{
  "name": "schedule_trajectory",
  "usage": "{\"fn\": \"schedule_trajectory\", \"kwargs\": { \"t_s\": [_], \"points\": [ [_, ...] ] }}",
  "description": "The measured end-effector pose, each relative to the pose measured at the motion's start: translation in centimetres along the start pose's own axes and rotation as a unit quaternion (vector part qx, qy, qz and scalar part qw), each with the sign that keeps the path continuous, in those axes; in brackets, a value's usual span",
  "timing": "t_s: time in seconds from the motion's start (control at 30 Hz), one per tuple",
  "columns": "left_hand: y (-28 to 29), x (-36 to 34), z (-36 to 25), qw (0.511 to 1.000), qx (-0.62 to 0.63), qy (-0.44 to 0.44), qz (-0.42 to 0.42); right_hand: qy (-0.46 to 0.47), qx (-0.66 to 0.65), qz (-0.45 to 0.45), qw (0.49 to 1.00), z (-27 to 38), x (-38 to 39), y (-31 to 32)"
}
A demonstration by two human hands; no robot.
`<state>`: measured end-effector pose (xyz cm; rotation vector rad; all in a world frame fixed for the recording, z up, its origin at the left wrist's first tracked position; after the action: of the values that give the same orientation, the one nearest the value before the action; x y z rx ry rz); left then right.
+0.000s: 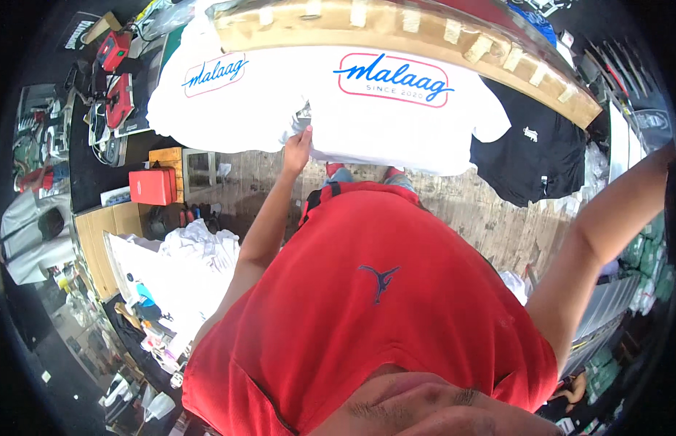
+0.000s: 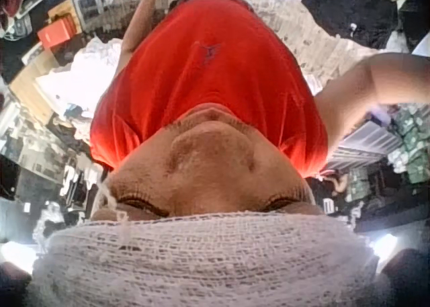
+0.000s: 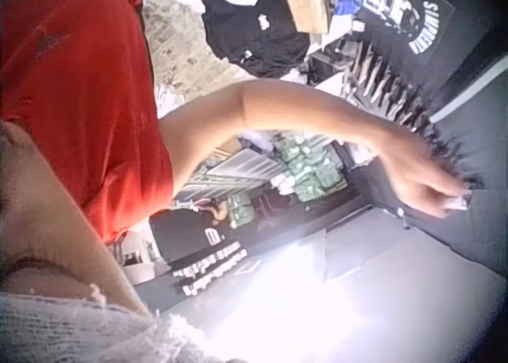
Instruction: The person places white t-shirts onto a printing station, aligns them, lowers a screen printing frame onto the fabric, and потім applies ink by hand before lifting the frame and moving the shirts to a stack.
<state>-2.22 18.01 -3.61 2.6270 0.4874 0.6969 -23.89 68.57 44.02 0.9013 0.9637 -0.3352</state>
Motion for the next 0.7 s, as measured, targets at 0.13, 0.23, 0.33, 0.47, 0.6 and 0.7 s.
{"fn": "schedule_trajectory", "kwargs": {
  "t_s": [0.13, 0.23, 0.33, 0.47, 0.6, 0.7],
  "points": [
    [1.2, 0.4, -1.9, 0.991, 0.132, 0.003, -0.009, 0.142, -0.082, 0.092, 0.982, 11.6, -3.7, -0.9],
    [2.7, -0.3, -0.6, 0.994, 0.095, -0.015, -0.047, 0.246, -0.134, 0.148, 0.948, 19.0, -4.8, -1.1],
    [6.0, -1.4, 1.6, 0.983, 0.087, -0.06, -0.148, 0.327, -0.177, 0.18, 0.911, 25.2, -5.3, -0.3],
    [11.4, -0.8, -5.6, 0.899, 0.37, -0.068, -0.223, 0.356, -0.193, 0.22, 0.888, 27.6, -5.0, -0.1],
    [18.0, 7.1, -19.7, 0.848, 0.34, -0.254, -0.318, 0.342, -0.273, 0.263, 0.86, 27.4, -3.6, -2.2],
    [14.3, 10.2, -29.3, 0.864, 0.21, -0.398, -0.226, 0.229, -0.333, 0.363, 0.84, 24.6, 2.4, -6.4]
  ]
}}
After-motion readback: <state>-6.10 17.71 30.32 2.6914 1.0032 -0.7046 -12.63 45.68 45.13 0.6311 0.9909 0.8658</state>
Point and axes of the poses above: each hand's wrist, its own x-axis away from the middle knuckle, its own y-axis out of the back of the hand, z = x × y, the point moved 6 cm from there along -x, towards the middle knuckle, and after that the axes turned 2 degrees about -x, right-handed, at the moved point
